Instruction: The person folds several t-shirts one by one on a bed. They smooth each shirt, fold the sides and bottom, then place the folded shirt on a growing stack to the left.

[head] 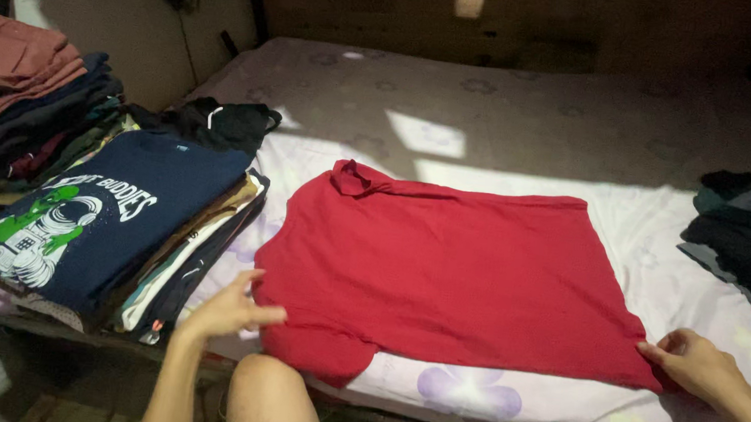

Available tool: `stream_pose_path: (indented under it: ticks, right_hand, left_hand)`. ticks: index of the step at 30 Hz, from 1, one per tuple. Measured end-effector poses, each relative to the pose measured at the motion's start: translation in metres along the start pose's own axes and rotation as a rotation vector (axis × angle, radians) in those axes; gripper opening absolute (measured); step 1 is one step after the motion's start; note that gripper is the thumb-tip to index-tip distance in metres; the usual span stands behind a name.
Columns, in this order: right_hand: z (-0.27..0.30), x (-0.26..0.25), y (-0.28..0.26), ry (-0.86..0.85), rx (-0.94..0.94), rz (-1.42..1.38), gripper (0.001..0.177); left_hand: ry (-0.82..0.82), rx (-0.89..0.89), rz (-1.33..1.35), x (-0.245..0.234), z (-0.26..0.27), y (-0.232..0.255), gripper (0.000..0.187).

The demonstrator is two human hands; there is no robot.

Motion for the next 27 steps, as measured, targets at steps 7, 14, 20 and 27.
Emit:
stream_pose_path:
  ticks: [7, 14, 20, 27]
  right_hand:
    - [0.014, -0.032, -0.044, 0.088, 0.069, 0.229, 0.054]
    - [-0.03, -0.029, -0.117, 0.244, -0.163, 0.103, 0.045]
    - [-0.091, -0.018, -0.19, 0.266, -0.288, 0.101, 0.037]
    - [-0.171, -0.002, -0.243, 0.174, -0.159, 0.219, 0.073]
  left_hand:
    - [0.119, 0.008, -0.173, -0.025, -0.01, 0.021, 0.061]
    - [0.363, 0.287, -0.448, -0.006, -0.092, 0.091, 0.049]
    - [0.387, 0.086, -0.556, 0.02, -0.202, 0.109, 0.055]
    - [0.323, -0.088, -0.116, 0.04, -0.305, 0.089, 0.053]
Point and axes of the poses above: each hand's wrist, its own z-axis away from the middle knuckle, its own x-axis out of the palm, y = z × x, the point moved 5 cm from there along -z, towards the middle knuckle, and after that the axes turned 4 degrees about x, right-handed, at the moved point
